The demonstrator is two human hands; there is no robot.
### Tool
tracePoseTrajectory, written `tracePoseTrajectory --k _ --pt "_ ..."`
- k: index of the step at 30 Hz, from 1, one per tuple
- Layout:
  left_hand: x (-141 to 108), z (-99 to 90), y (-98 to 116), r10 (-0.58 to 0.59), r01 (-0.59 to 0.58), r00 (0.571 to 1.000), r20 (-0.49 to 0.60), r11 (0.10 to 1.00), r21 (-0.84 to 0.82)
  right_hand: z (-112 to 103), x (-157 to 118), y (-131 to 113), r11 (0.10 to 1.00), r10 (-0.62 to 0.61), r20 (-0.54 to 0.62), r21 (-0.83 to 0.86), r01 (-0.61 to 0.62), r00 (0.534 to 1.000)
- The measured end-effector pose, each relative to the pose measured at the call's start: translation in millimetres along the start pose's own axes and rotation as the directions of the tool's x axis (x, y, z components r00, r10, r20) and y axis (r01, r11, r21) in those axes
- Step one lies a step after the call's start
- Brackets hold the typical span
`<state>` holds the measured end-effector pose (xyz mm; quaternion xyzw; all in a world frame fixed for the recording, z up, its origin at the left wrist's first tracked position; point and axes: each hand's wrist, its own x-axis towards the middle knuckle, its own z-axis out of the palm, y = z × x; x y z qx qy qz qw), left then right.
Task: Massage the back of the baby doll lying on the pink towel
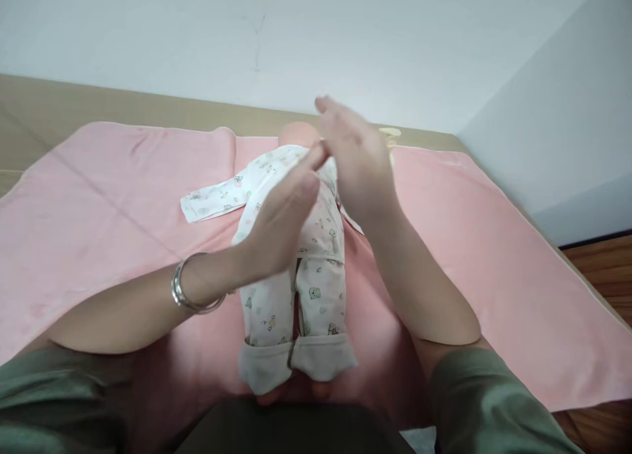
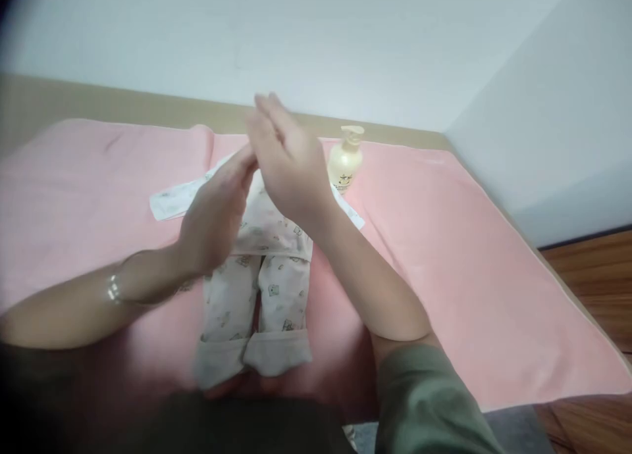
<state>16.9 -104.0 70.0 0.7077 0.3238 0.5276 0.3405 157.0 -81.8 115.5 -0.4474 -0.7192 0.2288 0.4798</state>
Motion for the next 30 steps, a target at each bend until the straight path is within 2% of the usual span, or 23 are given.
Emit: tracePoseTrajectory --k 3,5,8,10,13,15,18,19,20,23,25,28,30 --pt "20 -7.0 -52 0.022 -0.012 0.99 -0.136 0.997 0.076 19 -7 24 0.973 0.004 0.133 -0.227 0.026 0.991" --pt "26 -11.2 -84 -0.016 0.05 0.979 -0.204 0.985 0.162 35 -15 36 0.944 0.0 0.217 -0.323 0.072 0.976" --pt "30 -13.6 -108 -0.108 0.153 0.98 -0.169 0.948 0.281 51 -17 52 0.891 0.068 0.331 -0.444 0.092 0.941" --pt "31 -13.4 -110 -0.152 0.194 0.978 -0.146 0.921 0.339 50 -10 66 0.873 0.094 0.369 -0.477 0.102 0.925" --pt "35 -13.5 -108 -0.154 0.19 0.981 -0.117 0.879 0.438 39 6 87 0.866 0.111 0.376 -0.491 0.096 0.92" --pt "38 -14.4 -110 -0.171 0.197 0.98 -0.098 0.856 0.479 34 10 93 0.831 0.193 0.282 -0.556 -0.004 0.94" --pt "40 -15.5 -115 -0.222 0.241 0.97 -0.098 0.842 0.482 44 -4 82 0.699 0.312 0.073 -0.693 -0.177 0.947" --pt "39 -15.5 -116 -0.23 0.25 0.968 -0.102 0.842 0.477 51 -13 74 0.659 0.313 0.04 -0.728 -0.187 0.949" --pt "39 -15.5 -117 -0.231 0.254 0.967 -0.108 0.845 0.471 58 -22 65 0.643 0.279 0.053 -0.752 -0.145 0.959" --pt "38 -15.0 -117 -0.217 0.253 0.967 -0.132 0.862 0.44 74 -39 48 0.668 0.149 0.177 -0.743 0.033 0.973" --pt "37 -14.7 -116 -0.204 0.248 0.968 -0.147 0.872 0.422 73 -33 51 0.716 0.109 0.276 -0.688 0.117 0.955" --pt "36 -14.2 -118 -0.179 0.229 0.972 -0.154 0.872 0.432 56 -7 76 0.805 0.11 0.341 -0.581 0.117 0.934" --pt "36 -13.8 -119 -0.163 0.215 0.975 -0.154 0.87 0.444 43 11 95 0.831 0.165 0.272 -0.556 0.015 0.948"
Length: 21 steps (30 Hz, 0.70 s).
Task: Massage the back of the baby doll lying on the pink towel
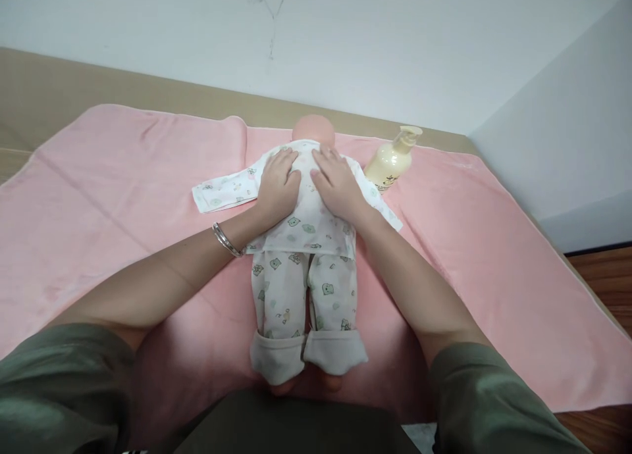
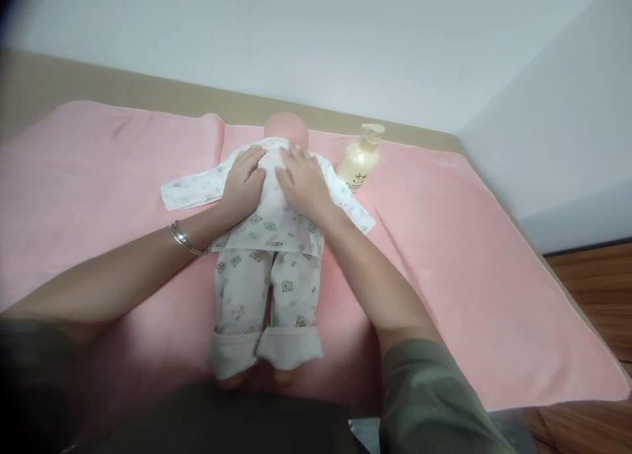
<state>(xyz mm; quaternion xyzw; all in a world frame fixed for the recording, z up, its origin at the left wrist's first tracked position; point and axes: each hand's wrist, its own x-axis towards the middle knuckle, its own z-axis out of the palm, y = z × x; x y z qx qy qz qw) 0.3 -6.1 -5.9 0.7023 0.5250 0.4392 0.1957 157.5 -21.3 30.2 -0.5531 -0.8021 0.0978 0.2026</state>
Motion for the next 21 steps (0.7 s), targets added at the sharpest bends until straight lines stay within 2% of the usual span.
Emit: tracePoseTrajectory --k 3,6,8,10,13,15,18,21 --pt "-1 0.9 -1 0.006 -0.006 1.0 -0.006 1.0 -0.004 -3 9 13 0.995 0.105 -0.024 -0.002 -0.105 0.994" --pt "-1 1.5 -1 -0.003 0.003 1.0 -0.008 1.0 -0.009 3 -3 -1 0.986 0.136 -0.074 -0.086 -0.143 0.988" --pt "-1 1.6 -1 -0.01 0.01 1.0 -0.013 1.0 -0.007 9 -17 -18 0.982 0.098 -0.116 -0.151 -0.115 0.988" --pt "-1 1.0 -1 -0.012 0.011 1.0 -0.01 1.0 -0.003 14 -30 -33 0.977 -0.004 -0.132 -0.211 -0.024 0.991" --pt "-1 -1.0 0 0.008 -0.008 1.0 0.0 1.0 0.008 16 -38 -43 0.965 -0.111 -0.116 -0.251 0.079 0.987" --pt "-1 -2.3 1 0.042 -0.042 0.999 0.004 0.999 0.031 14 -33 -37 0.969 -0.12 -0.091 -0.228 0.096 0.989" --pt "-3 -2.7 1 0.09 -0.09 0.996 0.002 0.992 0.084 6 -12 -15 0.989 -0.085 -0.022 -0.124 0.082 0.996" --pt "-6 -1.6 1 0.123 -0.119 0.992 -0.022 0.986 0.12 0 6 2 0.998 0.041 0.0 -0.039 -0.041 0.999"
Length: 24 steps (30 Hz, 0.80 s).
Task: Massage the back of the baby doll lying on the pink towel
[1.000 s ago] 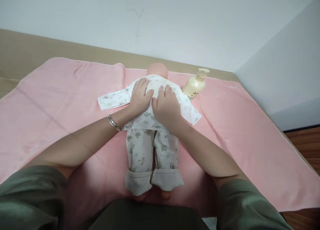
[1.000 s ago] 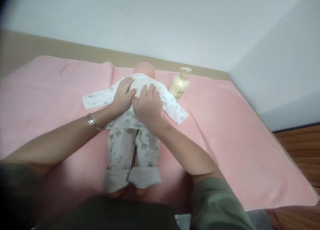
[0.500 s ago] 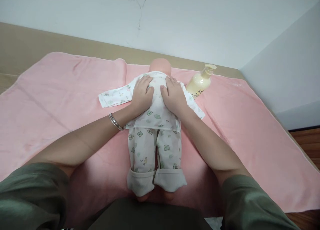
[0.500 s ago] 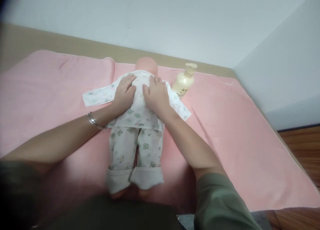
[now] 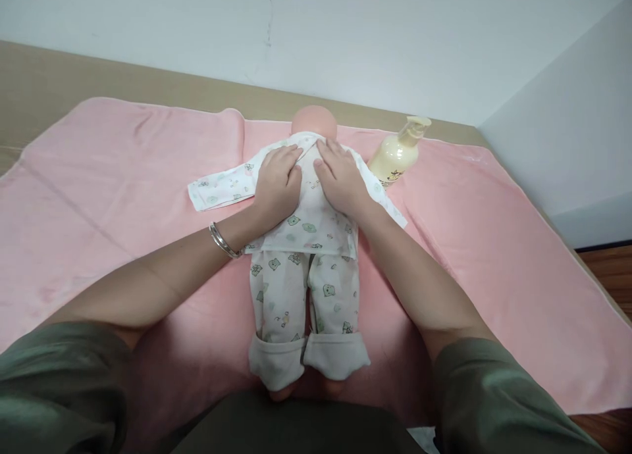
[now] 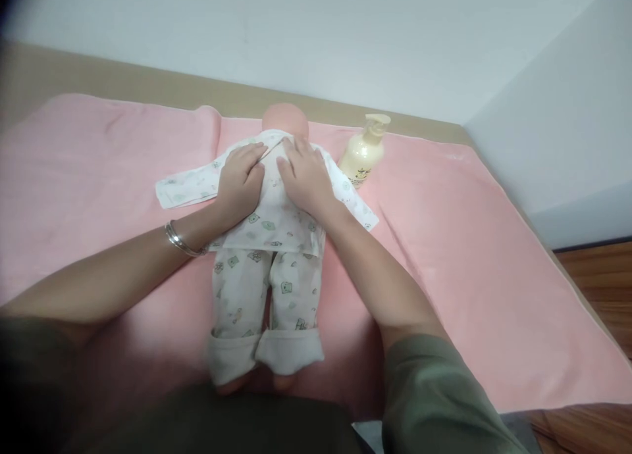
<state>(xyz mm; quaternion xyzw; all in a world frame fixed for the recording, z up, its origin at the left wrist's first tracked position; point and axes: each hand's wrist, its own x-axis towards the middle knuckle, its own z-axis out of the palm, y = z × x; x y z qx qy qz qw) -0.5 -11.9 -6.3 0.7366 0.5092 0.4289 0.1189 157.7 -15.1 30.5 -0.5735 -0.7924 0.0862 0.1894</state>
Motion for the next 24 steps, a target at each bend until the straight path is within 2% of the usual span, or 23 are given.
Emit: tracePoseTrajectory --k 2,5,7,10,12,15,19,21,24 --pt "-2 0.8 0 0.018 -0.018 1.0 -0.019 1.0 -0.006 -1 1 0 0.997 0.074 -0.028 -0.009 -0.074 0.997" --pt "-3 2.4 -2 -0.003 0.002 1.0 -0.027 0.999 -0.038 4 -16 -18 0.986 0.136 -0.089 -0.085 -0.144 0.987" --pt "-2 4.0 -6 -0.049 0.048 0.999 -0.017 0.996 -0.07 9 -32 -35 0.983 0.105 -0.133 -0.135 -0.123 0.986" --pt "0 6.3 -12 -0.103 0.102 0.995 -0.003 0.987 -0.123 13 -44 -49 0.985 -0.03 -0.128 -0.171 0.007 0.991" --pt "0 6.2 -13 -0.101 0.101 0.995 0.011 0.987 -0.126 12 -39 -46 0.986 -0.091 -0.065 -0.147 0.08 0.994" --pt "0 3.4 -10 -0.066 0.069 0.997 0.039 0.994 -0.085 4 -18 -25 0.991 -0.117 0.037 -0.061 0.119 0.992" --pt "-2 -0.1 -3 -0.004 0.006 0.999 0.038 0.999 -0.051 -5 2 -2 1.0 0.012 0.053 0.006 -0.013 0.998" --pt "-1 -0.9 -2 0.0 0.003 0.999 0.048 0.999 -0.053 -6 2 -2 0.997 0.08 0.035 -0.013 -0.079 0.996" --pt "7 -3.2 -3 -0.055 0.061 0.996 0.076 0.994 -0.087 -3 -12 -17 0.989 0.127 -0.014 -0.071 -0.128 0.992"
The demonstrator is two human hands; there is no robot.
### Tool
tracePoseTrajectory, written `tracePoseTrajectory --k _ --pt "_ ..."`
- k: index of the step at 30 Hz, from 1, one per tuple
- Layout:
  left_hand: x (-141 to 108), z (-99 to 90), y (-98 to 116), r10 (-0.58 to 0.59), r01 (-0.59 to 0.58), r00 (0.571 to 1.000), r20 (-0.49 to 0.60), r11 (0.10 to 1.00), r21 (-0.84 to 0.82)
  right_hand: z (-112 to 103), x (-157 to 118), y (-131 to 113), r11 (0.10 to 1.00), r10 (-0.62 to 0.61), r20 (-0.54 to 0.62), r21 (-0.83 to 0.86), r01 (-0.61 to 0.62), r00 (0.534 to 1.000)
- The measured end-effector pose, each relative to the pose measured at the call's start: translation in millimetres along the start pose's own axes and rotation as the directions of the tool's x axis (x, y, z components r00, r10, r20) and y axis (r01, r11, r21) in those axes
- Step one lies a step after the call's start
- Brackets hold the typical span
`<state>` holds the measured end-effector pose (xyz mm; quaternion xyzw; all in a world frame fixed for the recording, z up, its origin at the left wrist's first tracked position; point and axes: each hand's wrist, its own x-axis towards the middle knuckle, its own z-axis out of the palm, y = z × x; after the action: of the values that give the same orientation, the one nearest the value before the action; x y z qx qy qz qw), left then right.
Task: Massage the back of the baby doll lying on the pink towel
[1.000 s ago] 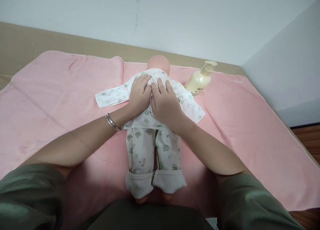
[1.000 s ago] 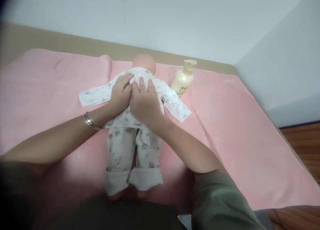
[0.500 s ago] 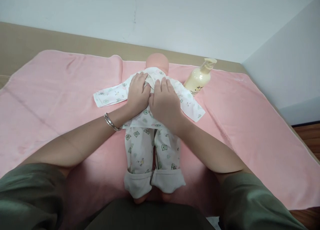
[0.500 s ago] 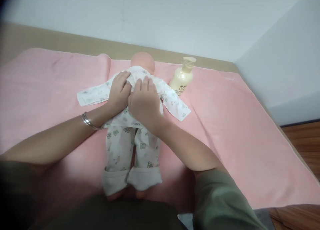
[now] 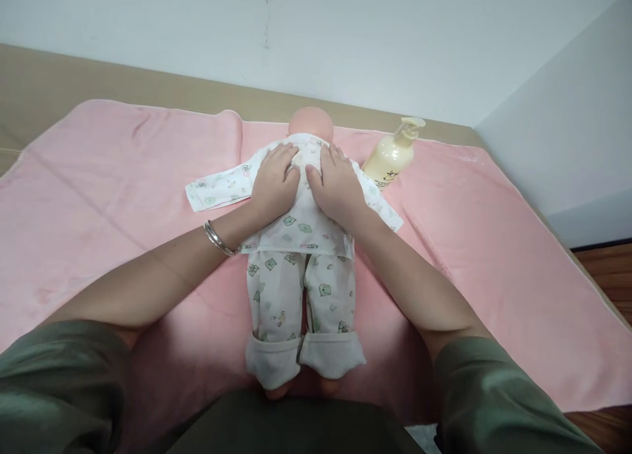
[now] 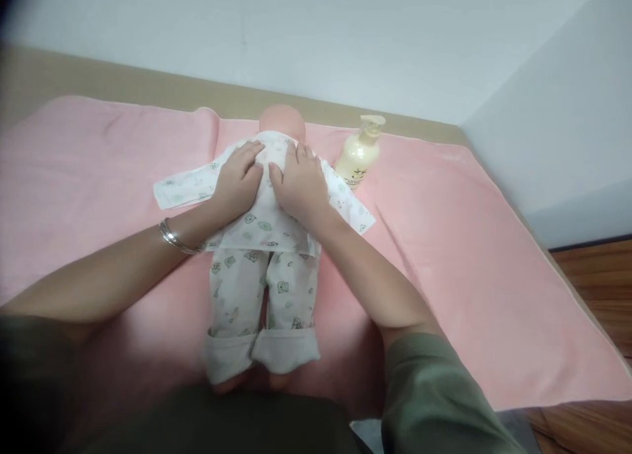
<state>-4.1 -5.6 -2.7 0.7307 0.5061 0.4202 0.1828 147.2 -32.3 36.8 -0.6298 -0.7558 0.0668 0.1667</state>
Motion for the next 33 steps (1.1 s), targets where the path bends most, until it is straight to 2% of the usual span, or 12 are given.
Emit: tracePoseTrajectory --k 2,6,8,11,16,20,23,26,30,33 --pt "7 -3.1 -1 -0.049 0.05 0.999 0.021 0.997 -0.052 4 -15 -12 0.999 -0.015 -0.038 -0.039 0.013 0.999" --pt "17 -5.7 -5 -0.112 0.117 0.992 0.05 0.988 -0.101 11 -37 -31 0.984 -0.136 -0.074 -0.129 0.126 0.988" --pt "17 -3.2 -7 -0.112 0.114 0.993 0.029 0.991 -0.065 11 -35 -31 0.974 -0.189 -0.05 -0.137 0.181 0.981" --pt "9 3.0 -6 -0.063 0.064 0.998 0.016 0.998 -0.017 6 -16 -16 0.971 -0.228 0.023 -0.063 0.229 0.973" --pt "-16 7.3 16 0.073 -0.081 0.994 0.084 0.991 0.106 -1 14 14 0.994 -0.094 0.04 0.065 0.091 0.995" --pt "-14 2.0 25 0.042 -0.057 0.989 0.144 0.993 0.103 1 12 11 0.998 -0.022 0.025 0.051 0.021 0.999" --pt "2 -1.5 14 -0.037 0.03 0.99 0.138 0.998 0.048 4 -1 -1 1.0 -0.004 -0.005 0.017 0.004 1.0" --pt "15 -0.1 -5 -0.083 0.085 0.993 0.083 0.996 -0.016 7 -20 -16 0.998 -0.054 -0.05 -0.043 0.052 0.997" --pt "17 4.5 -19 -0.043 0.043 0.999 0.003 0.997 -0.062 9 -39 -30 0.977 -0.193 -0.057 -0.106 0.186 0.98" --pt "13 4.0 -16 -0.032 0.032 0.999 0.0 0.998 -0.046 9 -31 -26 0.97 -0.238 -0.041 -0.07 0.235 0.97"
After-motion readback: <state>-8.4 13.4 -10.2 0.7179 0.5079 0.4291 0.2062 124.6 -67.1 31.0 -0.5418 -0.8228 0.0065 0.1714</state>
